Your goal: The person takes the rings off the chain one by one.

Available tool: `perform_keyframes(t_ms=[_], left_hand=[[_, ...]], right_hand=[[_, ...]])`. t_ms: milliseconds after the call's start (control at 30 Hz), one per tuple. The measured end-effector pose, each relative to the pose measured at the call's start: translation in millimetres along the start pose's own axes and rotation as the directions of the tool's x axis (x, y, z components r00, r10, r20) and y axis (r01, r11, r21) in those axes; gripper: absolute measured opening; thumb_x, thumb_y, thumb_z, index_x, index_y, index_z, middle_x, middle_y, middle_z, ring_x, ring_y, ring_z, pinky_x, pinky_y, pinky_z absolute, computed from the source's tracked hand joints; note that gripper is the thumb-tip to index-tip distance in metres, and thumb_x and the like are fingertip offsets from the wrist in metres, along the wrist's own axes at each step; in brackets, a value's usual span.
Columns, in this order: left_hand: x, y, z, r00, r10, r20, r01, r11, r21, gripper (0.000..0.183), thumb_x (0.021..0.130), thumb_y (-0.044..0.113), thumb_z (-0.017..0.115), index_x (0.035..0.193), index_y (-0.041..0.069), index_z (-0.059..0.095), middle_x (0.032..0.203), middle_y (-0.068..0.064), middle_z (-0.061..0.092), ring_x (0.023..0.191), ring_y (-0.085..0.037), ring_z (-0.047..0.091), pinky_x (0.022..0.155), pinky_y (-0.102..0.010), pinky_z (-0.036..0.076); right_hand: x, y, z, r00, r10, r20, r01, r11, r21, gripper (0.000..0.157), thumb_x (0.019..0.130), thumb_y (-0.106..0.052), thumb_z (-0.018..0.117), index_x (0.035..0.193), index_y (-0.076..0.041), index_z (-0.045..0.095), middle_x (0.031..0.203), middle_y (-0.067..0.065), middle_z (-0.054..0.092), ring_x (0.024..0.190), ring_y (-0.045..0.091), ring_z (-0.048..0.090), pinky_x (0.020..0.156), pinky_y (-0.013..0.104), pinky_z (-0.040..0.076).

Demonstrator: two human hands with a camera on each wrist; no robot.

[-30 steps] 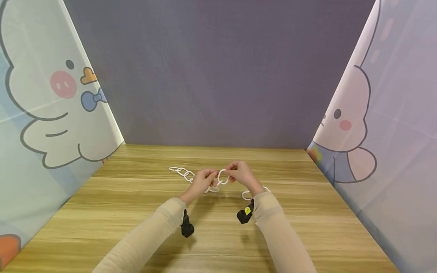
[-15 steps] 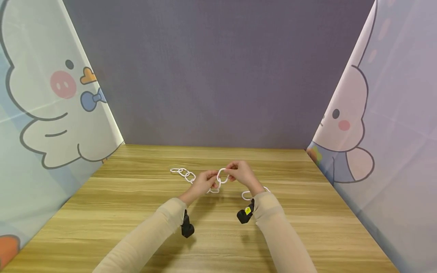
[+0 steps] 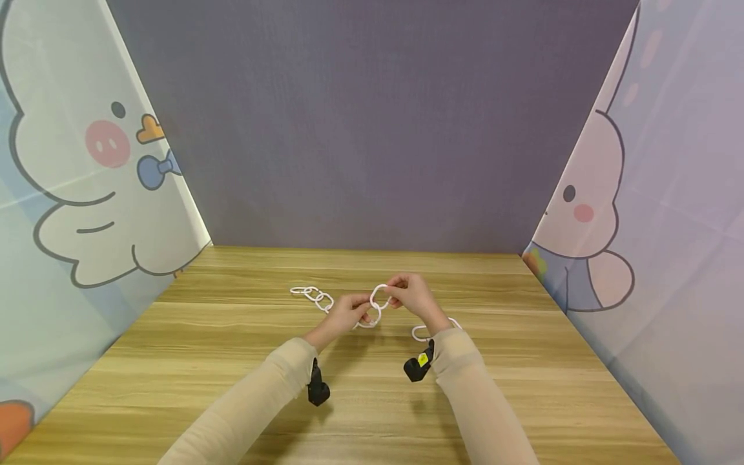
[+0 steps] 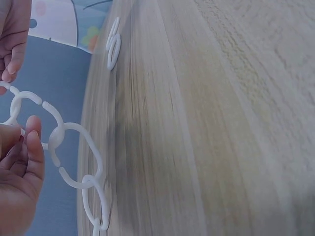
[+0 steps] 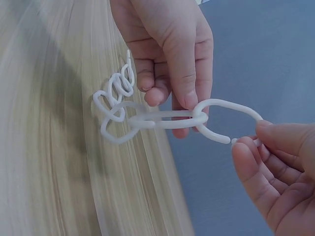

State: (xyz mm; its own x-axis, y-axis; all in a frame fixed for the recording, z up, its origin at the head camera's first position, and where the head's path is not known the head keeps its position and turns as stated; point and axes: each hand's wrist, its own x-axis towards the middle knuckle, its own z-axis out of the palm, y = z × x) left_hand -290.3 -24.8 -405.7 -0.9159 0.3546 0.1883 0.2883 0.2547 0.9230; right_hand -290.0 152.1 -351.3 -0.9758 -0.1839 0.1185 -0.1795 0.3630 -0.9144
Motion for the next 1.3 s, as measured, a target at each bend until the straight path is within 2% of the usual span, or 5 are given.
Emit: perform_keyframes(t_ms=[167,333,567,967,1300], left_hand=[[-0.8,0.1,0.0,1.000,-0.001,0.000,0.001,1.000,0.008,0.023,0.094,0.005,0.052,0.111,-0.005,0.063,0.099,-0.022,0.063,0.068,-0.015,0.060,0.053,-0.023,0.046],[0.0,0.0,0.5,1.000,-0.015,-0.014,0.015,1.000,0.009,0.019,0.094,0.005,0.053,0.105,-0.004,0.065,0.095,-0.021,0.063,0.065,-0.011,0.059,0.053,-0.020,0.046],[0.0,-0.1,0.9,0.998,-0.011,-0.062,0.013,1.000,0.023,0.019,0.095,0.007,0.052,0.104,-0.004,0.064,0.096,-0.015,0.065,0.064,-0.012,0.059,0.052,-0.022,0.046],[2.4,-0.7,0.9,0.996,0.007,-0.090,-0.012,0.998,-0.057,0.016,0.094,0.004,0.052,0.098,-0.007,0.063,0.093,-0.026,0.063,0.061,-0.011,0.058,0.056,-0.024,0.051],[1.7,-0.7,-0.4,0.995,-0.001,-0.104,-0.003,0.999,-0.046,0.017,0.095,0.007,0.051,0.098,-0.006,0.062,0.092,-0.025,0.062,0.063,-0.014,0.059,0.061,-0.035,0.053]], right_hand=[[2,2,0.4,1.000,0.021,-0.023,-0.019,0.999,0.048,0.014,0.088,0.002,0.059,0.096,0.014,0.056,0.077,0.020,0.058,0.057,0.012,0.057,0.058,0.027,0.054],[2,3,-0.1,1.000,0.019,-0.022,-0.018,0.998,0.063,0.020,0.089,0.003,0.057,0.102,0.017,0.055,0.075,0.011,0.059,0.058,0.012,0.058,0.058,0.026,0.054],[-1,5,-0.8,0.999,0.041,-0.025,-0.038,0.992,0.120,0.022,0.090,0.003,0.054,0.103,0.021,0.053,0.074,0.007,0.061,0.060,0.011,0.060,0.060,0.025,0.054],[-1,11,-0.4,0.998,0.055,-0.007,-0.053,0.981,0.185,0.027,0.093,-0.001,0.053,0.108,0.021,0.050,0.079,0.008,0.060,0.068,0.012,0.062,0.066,0.026,0.054],[-4,12,3.2,0.997,0.079,0.007,-0.079,0.977,0.197,0.022,0.093,-0.001,0.053,0.105,0.017,0.053,0.081,0.011,0.060,0.069,0.015,0.063,0.067,0.028,0.054]])
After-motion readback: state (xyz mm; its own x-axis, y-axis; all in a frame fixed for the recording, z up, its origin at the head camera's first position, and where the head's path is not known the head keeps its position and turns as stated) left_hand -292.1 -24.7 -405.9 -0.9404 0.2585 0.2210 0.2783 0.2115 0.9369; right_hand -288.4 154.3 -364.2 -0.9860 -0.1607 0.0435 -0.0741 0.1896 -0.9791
